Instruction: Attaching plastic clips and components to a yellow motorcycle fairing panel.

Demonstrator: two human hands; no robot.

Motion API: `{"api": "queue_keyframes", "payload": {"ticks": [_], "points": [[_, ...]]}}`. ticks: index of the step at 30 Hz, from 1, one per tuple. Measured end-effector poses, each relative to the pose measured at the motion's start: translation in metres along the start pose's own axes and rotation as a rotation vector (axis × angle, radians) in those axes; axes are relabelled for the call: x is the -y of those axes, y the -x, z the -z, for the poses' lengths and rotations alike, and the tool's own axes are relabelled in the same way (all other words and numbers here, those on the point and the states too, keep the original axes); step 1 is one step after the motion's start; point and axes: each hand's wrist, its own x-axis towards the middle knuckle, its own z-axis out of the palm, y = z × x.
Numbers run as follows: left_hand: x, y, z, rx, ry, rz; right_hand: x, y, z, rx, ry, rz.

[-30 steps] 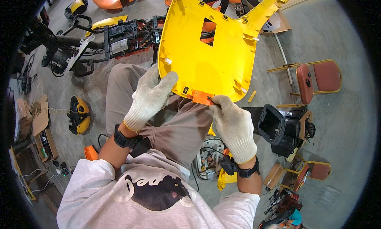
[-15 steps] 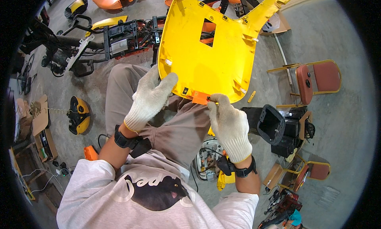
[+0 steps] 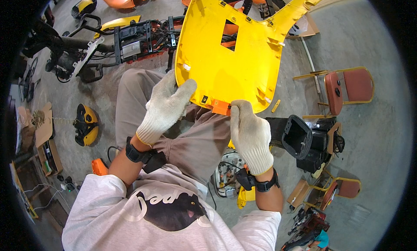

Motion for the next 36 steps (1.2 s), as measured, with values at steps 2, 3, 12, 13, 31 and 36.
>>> {"api": "queue_keyframes", "payload": {"ticks": [2,3,12,13,31,36], "points": [[0.001,-0.001,0.001,-0.001,-0.018,0.017,0.001,0.000,-0.001,-0.013,-0.035,-0.008],[0.002,-0.002,0.000,-0.019,0.003,-0.007,0.001,0.000,-0.001,-0.025,-0.016,0.001],[0.001,-0.001,0.000,-0.014,0.041,-0.063,0.002,0.003,-0.005,-0.132,0.003,0.081],[0.000,-0.001,0.001,-0.001,0.036,-0.045,0.002,0.003,-0.006,-0.131,-0.003,0.062],[0.001,-0.002,0.003,0.011,0.032,-0.058,-0.001,0.006,-0.020,-0.308,-0.099,0.196],[0.004,-0.003,-0.001,-0.009,0.063,-0.108,0.003,0.004,-0.012,-0.200,-0.122,0.105]]}}
